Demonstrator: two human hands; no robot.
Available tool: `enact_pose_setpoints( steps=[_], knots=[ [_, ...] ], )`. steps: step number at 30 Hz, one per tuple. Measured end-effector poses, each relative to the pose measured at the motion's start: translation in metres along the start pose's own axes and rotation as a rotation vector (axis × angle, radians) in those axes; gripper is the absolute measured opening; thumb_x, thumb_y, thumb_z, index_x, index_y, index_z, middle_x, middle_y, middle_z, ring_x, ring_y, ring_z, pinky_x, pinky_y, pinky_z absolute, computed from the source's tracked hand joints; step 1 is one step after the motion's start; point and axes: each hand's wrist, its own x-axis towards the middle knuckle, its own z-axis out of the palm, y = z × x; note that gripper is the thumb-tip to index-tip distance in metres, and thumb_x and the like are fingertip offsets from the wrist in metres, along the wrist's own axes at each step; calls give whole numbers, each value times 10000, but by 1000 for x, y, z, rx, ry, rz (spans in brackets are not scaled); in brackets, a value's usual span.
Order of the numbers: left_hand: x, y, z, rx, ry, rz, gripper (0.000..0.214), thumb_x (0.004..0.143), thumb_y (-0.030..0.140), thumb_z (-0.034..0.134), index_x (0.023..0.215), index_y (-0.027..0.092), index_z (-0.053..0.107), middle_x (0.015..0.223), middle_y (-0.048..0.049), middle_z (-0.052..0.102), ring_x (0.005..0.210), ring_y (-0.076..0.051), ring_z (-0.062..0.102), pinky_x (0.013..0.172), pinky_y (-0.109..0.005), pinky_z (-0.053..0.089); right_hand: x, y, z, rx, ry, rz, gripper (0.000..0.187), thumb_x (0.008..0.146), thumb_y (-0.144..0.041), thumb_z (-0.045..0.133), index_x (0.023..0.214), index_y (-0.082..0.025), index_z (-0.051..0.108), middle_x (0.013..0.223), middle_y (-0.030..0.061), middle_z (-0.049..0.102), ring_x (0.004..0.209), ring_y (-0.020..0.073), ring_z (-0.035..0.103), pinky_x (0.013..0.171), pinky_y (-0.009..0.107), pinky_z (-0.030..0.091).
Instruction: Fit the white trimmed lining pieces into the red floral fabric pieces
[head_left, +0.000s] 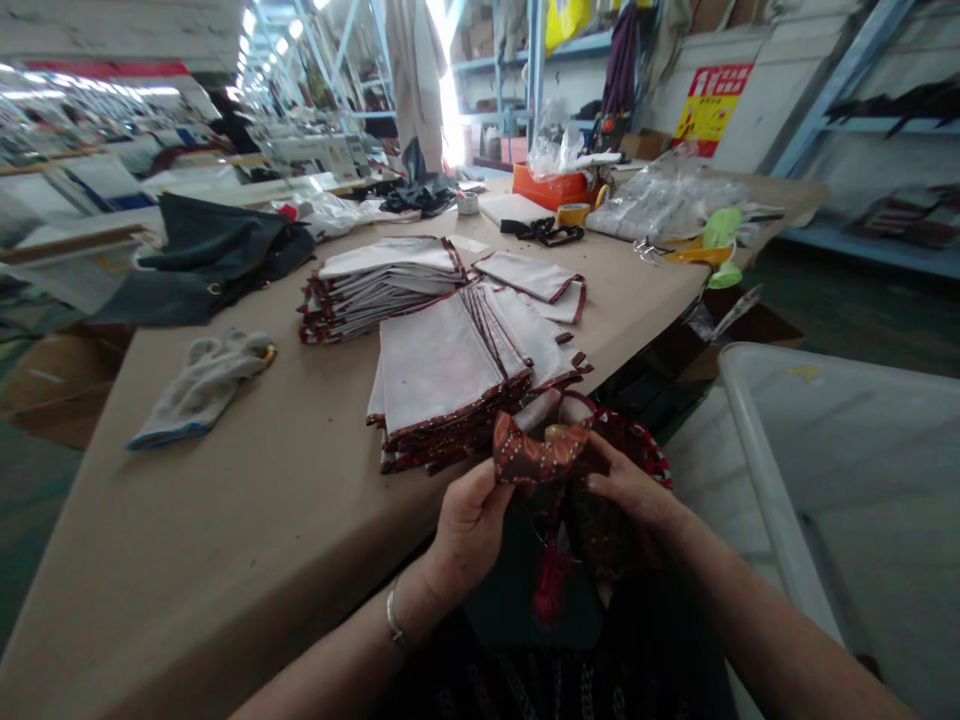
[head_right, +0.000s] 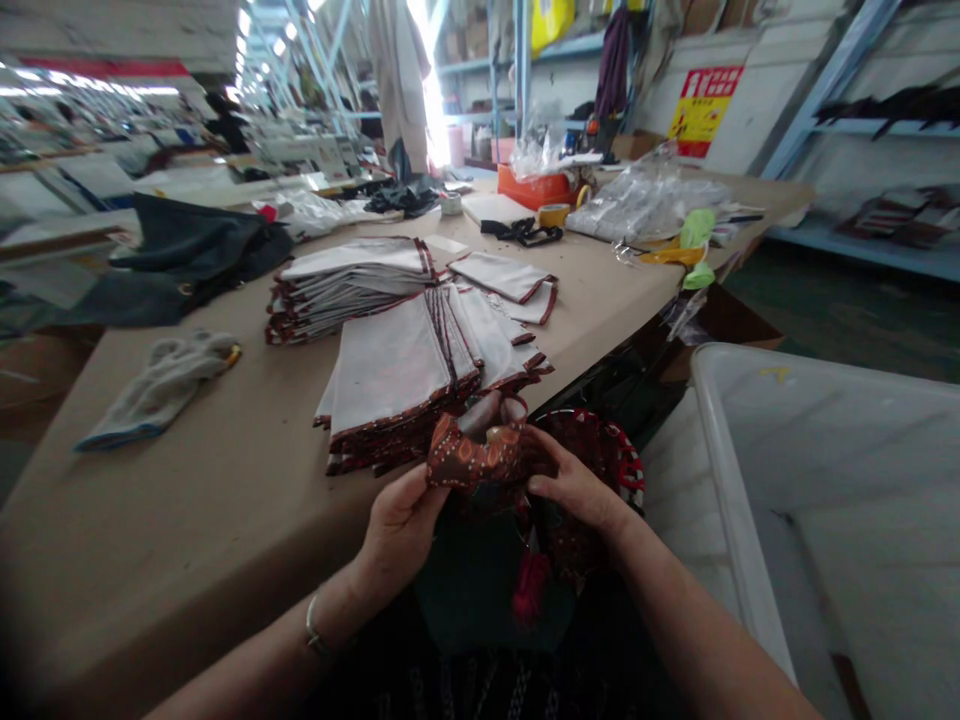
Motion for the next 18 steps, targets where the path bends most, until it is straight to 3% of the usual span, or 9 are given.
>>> enact_pose_setpoints(
  steps=[2, 4, 7, 10, 13, 15, 18],
  knots=[
    [30, 39, -6, 33, -45, 157, 183, 892, 204, 539, 947, 163, 709, 874, -35, 716, 803, -142, 637, 782, -251, 521, 17, -44, 12, 31, -97, -16, 619, 674, -431, 789, 1226, -236, 591, 1193, 53, 652, 1063, 223, 618, 956, 360, 461],
    [56, 74, -10, 36, -38, 270, 157, 876, 209, 570, 937, 170, 709, 891, -37, 715, 863, -161, 647, 827, -284, 523, 29, -85, 24, 46, -35, -79, 366, 678, -382, 792, 980, -206, 684, 964, 12, 706, 876, 168, 652, 842, 300, 501],
    [78, 106, -15, -31, 69, 280, 189, 871, 280, 590, 1008, 203, 696, 942, -18, 705, 926, -177, 661, 821, -301, 540, 28, -137, 33, 112, 264, -354, 220, 716, -362, 762, 866, -231, 669, 815, -53, 681, 718, 99, 624, 729, 236, 500],
    [78, 106, -27, -83, 169, 275, 229, 880, 301, 581, 1091, 249, 655, 1006, -10, 696, 944, -174, 668, 813, -321, 555, 6, -167, 14, 6, 563, -461, 235, 819, -382, 664, 1033, -289, 636, 900, -59, 683, 768, 100, 632, 752, 245, 501],
    [59, 76, -52, 67, 206, 200, 161, 890, 260, 566, 998, 232, 683, 949, -17, 715, 808, -142, 675, 742, -282, 560, -23, -149, -34, -222, 759, -259, 279, 805, -461, 652, 1022, -285, 639, 913, -30, 688, 782, 138, 638, 745, 271, 508],
    [41, 50, -73, 276, 237, 150, 128, 873, 231, 586, 923, 210, 701, 878, -15, 725, 757, -127, 663, 706, -244, 543, -37, -110, -67, -290, 824, -63, 340, 757, -505, 661, 1006, -274, 640, 913, -3, 692, 745, 165, 642, 697, 299, 513],
    [14, 17, -100, 502, 194, 143, 115, 844, 220, 603, 894, 200, 705, 883, -18, 728, 819, -150, 671, 784, -264, 536, -48, -32, -99, -390, 794, 128, 423, 709, -540, 620, 1023, -256, 622, 915, 51, 697, 744, 226, 647, 697, 376, 519]
  ],
)
